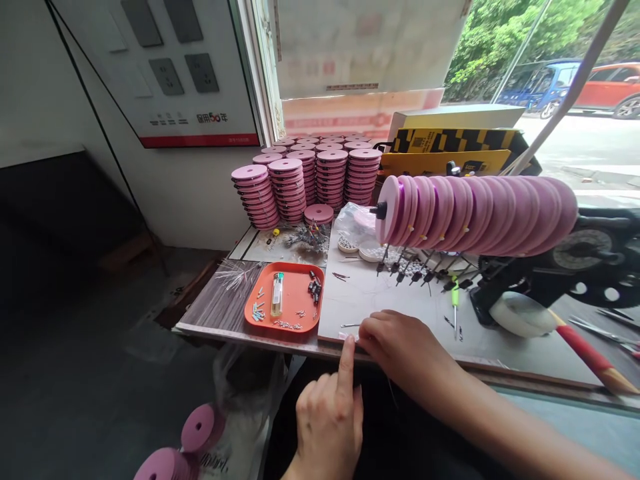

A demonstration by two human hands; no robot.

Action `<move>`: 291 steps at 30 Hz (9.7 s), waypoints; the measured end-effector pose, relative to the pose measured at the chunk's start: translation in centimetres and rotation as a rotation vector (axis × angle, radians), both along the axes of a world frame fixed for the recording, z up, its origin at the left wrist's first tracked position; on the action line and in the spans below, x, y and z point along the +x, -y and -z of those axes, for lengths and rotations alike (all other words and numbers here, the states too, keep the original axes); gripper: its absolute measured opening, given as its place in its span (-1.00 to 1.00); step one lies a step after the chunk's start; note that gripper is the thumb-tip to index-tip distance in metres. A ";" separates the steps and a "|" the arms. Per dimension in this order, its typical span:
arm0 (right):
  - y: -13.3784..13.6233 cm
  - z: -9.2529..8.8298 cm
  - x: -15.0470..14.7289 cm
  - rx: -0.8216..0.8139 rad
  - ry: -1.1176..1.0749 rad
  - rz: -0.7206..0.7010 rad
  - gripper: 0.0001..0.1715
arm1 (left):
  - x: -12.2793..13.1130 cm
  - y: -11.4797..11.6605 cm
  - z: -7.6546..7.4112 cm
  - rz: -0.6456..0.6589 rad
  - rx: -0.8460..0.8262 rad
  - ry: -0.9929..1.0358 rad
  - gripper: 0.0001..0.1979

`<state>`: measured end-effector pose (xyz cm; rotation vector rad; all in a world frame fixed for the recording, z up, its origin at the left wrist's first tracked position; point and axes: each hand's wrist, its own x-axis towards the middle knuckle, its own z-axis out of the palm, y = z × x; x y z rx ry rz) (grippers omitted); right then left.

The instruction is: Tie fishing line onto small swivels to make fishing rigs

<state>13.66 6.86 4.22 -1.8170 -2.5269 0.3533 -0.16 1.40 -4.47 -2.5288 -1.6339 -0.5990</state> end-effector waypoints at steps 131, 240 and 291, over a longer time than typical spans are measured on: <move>3.6 -2.0 7.4 0.335 -0.747 -0.073 -0.85 | 6.2 -3.8 -6.9 0.245 -1.064 1.743 -0.77; 7.2 3.9 6.4 0.014 -1.479 0.448 -0.68 | 6.1 -1.9 -6.6 0.039 -0.789 1.425 -0.88; 0.6 -2.0 6.9 0.434 -0.162 -0.117 -0.76 | 6.6 -2.3 -5.3 0.405 0.313 0.481 -0.76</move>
